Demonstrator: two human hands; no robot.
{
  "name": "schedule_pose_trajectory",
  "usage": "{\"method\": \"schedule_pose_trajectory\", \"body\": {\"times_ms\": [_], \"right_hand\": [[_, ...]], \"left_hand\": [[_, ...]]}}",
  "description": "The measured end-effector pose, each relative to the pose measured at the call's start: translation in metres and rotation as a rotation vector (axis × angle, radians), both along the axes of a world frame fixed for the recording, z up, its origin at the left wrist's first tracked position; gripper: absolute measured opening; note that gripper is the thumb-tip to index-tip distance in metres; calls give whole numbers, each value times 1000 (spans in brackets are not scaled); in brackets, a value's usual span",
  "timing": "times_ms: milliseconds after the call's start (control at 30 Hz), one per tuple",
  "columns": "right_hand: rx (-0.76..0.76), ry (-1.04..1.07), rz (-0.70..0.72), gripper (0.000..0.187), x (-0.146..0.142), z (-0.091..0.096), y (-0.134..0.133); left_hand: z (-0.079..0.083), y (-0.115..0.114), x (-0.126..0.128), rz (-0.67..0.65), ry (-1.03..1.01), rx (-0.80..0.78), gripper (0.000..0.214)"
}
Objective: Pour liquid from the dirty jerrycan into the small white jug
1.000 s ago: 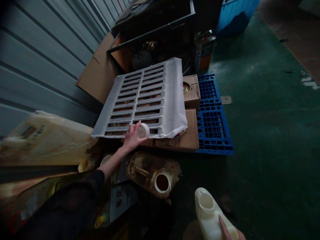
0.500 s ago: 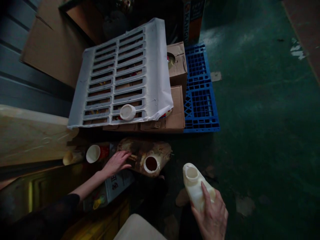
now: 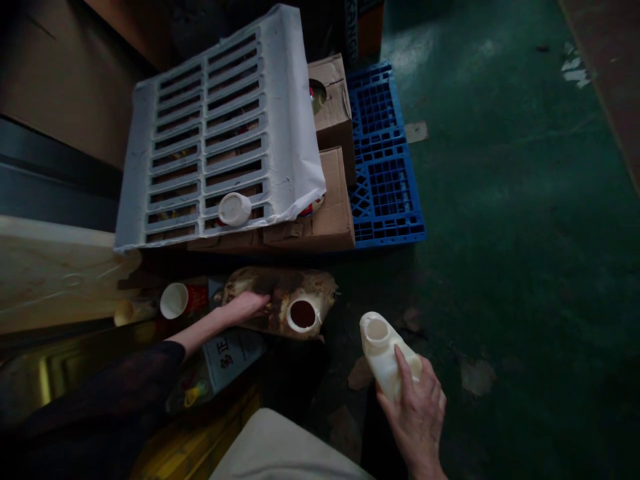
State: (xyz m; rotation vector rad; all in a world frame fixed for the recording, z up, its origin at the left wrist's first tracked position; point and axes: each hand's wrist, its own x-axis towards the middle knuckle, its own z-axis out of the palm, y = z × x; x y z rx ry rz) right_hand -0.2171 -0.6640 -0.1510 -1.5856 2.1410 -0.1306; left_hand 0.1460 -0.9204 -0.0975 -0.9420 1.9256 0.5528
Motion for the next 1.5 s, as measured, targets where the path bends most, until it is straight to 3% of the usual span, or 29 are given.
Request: {"method": "schedule_pose_trajectory", "body": {"times_ms": [233, 400, 633, 1100, 1267, 1500], "right_hand": [[29, 17, -15, 72, -7, -17, 39], [51, -6, -55, 74, -11, -47, 69], [69, -35, -90, 91, -18, -100, 97], [35, -54, -104, 95, -55, -203, 107], [41, -64, -123, 99, -62, -229, 105], [-21, -101, -144, 105, -71, -254, 107]], "left_hand": [[-3, 24, -57, -111, 14, -10, 26], [-8, 38, -98, -192, 6, -18, 30], [-27, 64, -154, -229, 1, -55, 33], [-67, 106, -245, -283, -106, -121, 33], [-74, 113, -266, -308, -131, -142, 31], [-97, 125, -284, -354, -140, -120, 37]]}}
